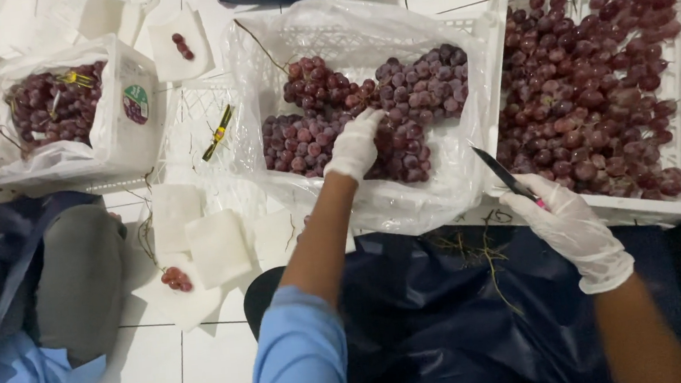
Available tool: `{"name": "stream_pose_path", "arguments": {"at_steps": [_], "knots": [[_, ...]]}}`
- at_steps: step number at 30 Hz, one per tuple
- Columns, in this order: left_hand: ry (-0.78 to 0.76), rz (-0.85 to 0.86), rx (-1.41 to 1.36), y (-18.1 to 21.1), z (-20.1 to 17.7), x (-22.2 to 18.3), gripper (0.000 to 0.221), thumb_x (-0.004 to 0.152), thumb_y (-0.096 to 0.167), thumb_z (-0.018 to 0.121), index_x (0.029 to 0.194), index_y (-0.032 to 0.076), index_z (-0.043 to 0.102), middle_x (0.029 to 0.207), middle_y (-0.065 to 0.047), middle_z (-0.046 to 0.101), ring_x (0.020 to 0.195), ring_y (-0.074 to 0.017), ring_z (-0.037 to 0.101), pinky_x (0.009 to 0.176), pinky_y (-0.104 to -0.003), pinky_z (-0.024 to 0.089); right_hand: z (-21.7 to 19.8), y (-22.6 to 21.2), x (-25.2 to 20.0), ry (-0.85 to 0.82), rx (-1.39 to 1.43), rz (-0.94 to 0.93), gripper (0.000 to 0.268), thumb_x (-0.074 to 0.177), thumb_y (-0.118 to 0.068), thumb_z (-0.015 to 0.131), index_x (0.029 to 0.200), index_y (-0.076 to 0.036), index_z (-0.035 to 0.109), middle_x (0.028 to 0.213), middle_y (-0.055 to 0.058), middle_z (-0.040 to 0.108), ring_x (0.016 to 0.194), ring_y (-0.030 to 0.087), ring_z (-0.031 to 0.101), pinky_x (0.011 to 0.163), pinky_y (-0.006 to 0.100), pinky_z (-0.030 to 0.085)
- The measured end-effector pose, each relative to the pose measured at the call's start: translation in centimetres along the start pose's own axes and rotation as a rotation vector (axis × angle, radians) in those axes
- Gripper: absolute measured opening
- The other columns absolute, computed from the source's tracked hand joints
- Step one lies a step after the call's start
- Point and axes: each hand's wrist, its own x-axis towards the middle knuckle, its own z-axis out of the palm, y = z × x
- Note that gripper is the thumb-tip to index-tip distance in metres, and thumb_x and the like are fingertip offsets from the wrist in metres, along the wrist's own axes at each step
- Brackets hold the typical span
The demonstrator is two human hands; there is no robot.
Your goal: The person uses a knife to trim stems and sort red grapes between plastic crates while sitting on the tiled floor.
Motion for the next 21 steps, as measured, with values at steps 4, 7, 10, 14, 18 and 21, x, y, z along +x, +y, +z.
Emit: {"name": "stream_pose_path", "arguments": {"at_steps": [4,7,10,14,18,21], "knots": [[-0.266,-0.023,0.513,-3.3,2.5,6.0,0.067,0.08,-0.007,0.044,0.138,0.026,0.041,0.135,-0.001,0.048,0.115,-0.0299,0.049,0.092,-0.042,0.047,-0.8,1.6,0.3,0.034,-0.14,-0.058,0.032,0.088,-0.022,0.058,0.118,-0.014,0.066,0.109,0.0,0.068,0.1,0.011,0.058,0.094,0.024,0.037],[-0.388,-0.163,0.496,-2.8,1.8,7.2,0.066,0.081,-0.001,0.044,0.139,0.031,0.04,0.129,-0.009,0.053,0.116,-0.031,0.051,0.092,-0.04,0.047,-1.3,2.0,-0.3,0.055,-0.085,-0.042,0.034,0.088,-0.019,0.058,0.12,-0.012,0.065,0.114,0.001,0.069,0.107,0.011,0.059,0.1,0.022,0.036],[-0.441,-0.317,0.187,-2.1,0.0,7.0,0.066,0.077,0.002,0.038,0.131,0.038,0.048,0.131,-0.009,0.053,0.114,-0.0298,0.055,0.094,-0.037,0.045,-1.4,2.4,-0.6,0.075,-0.054,0.075,0.033,0.088,-0.02,0.06,0.12,-0.013,0.066,0.107,-0.001,0.069,0.101,0.01,0.057,0.096,0.022,0.036],[-0.483,-0.381,-0.623,-0.5,-0.5,6.5,0.035,0.084,0.005,0.056,0.119,0.01,0.061,0.106,-0.006,0.067,0.051,-0.012,0.052,0.046,-0.026,0.05,-1.0,3.5,-0.3,0.07,0.103,-0.042,0.038,0.085,-0.012,0.059,0.123,-0.006,0.062,0.12,0.003,0.066,0.112,0.01,0.054,0.106,0.024,0.033],[-0.622,-0.237,-0.265,-0.4,2.4,8.3,0.059,0.08,-0.012,0.033,0.124,0.015,0.061,0.105,-0.003,0.067,0.074,-0.0145,0.059,0.062,-0.028,0.052,-0.9,3.6,0.2,0.068,0.057,0.006,0.035,0.087,-0.017,0.06,0.12,-0.009,0.065,0.111,0.0,0.068,0.101,0.009,0.054,0.095,0.022,0.036],[-0.658,0.048,0.358,1.2,1.8,7.6,0.072,0.077,-0.016,0.037,0.137,0.021,0.05,0.132,-0.015,0.037,0.114,-0.0355,0.054,0.096,-0.036,0.049,-0.9,2.6,-0.6,0.069,0.023,-0.021,0.039,0.086,-0.019,0.059,0.123,-0.01,0.064,0.117,0.0,0.067,0.11,0.009,0.054,0.104,0.023,0.033]]}}
